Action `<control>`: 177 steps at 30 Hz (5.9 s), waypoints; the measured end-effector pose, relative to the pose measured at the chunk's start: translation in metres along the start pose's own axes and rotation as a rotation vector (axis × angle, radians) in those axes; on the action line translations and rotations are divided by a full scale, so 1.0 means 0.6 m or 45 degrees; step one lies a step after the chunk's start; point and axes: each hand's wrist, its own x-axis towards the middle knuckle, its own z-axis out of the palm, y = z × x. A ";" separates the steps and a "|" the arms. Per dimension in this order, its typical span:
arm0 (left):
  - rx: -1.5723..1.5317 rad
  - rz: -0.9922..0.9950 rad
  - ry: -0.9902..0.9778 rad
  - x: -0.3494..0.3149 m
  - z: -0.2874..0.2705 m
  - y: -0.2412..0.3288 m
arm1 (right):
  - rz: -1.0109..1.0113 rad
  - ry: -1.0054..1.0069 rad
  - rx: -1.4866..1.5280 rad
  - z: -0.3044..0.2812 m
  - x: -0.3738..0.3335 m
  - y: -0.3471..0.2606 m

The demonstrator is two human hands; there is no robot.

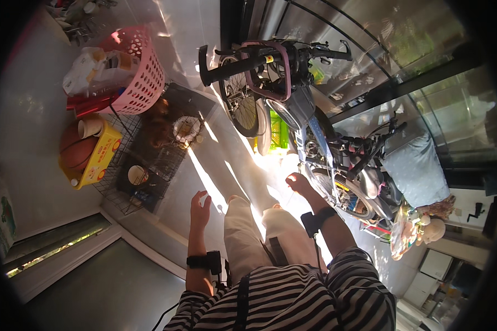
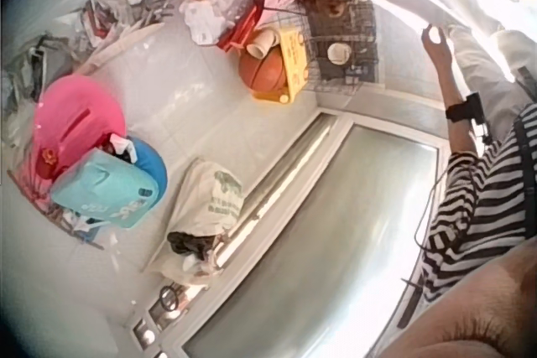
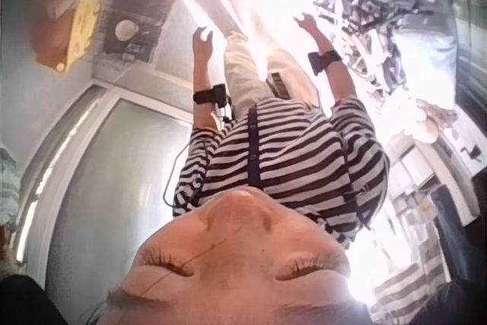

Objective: The person assembles a long metal pole using scissors to cut tape, then walks through the living room and kitchen. They place the pole in a storage area, put the scissors in the sink, and later retrieve stacked paper cups and a water bottle from a balcony area.

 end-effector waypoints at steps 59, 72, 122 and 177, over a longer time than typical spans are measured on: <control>0.551 0.663 -0.216 0.200 0.574 -0.287 | 0.062 0.446 1.793 0.189 0.857 0.433; 0.565 0.626 -0.237 0.197 0.566 -0.287 | 0.170 0.751 1.839 0.175 0.917 0.441; 0.826 0.823 -0.225 0.197 0.571 -0.281 | 0.117 0.669 1.860 0.303 0.912 0.599; 0.753 0.852 -0.197 0.152 0.563 -0.276 | -0.622 0.726 0.057 0.123 0.807 0.516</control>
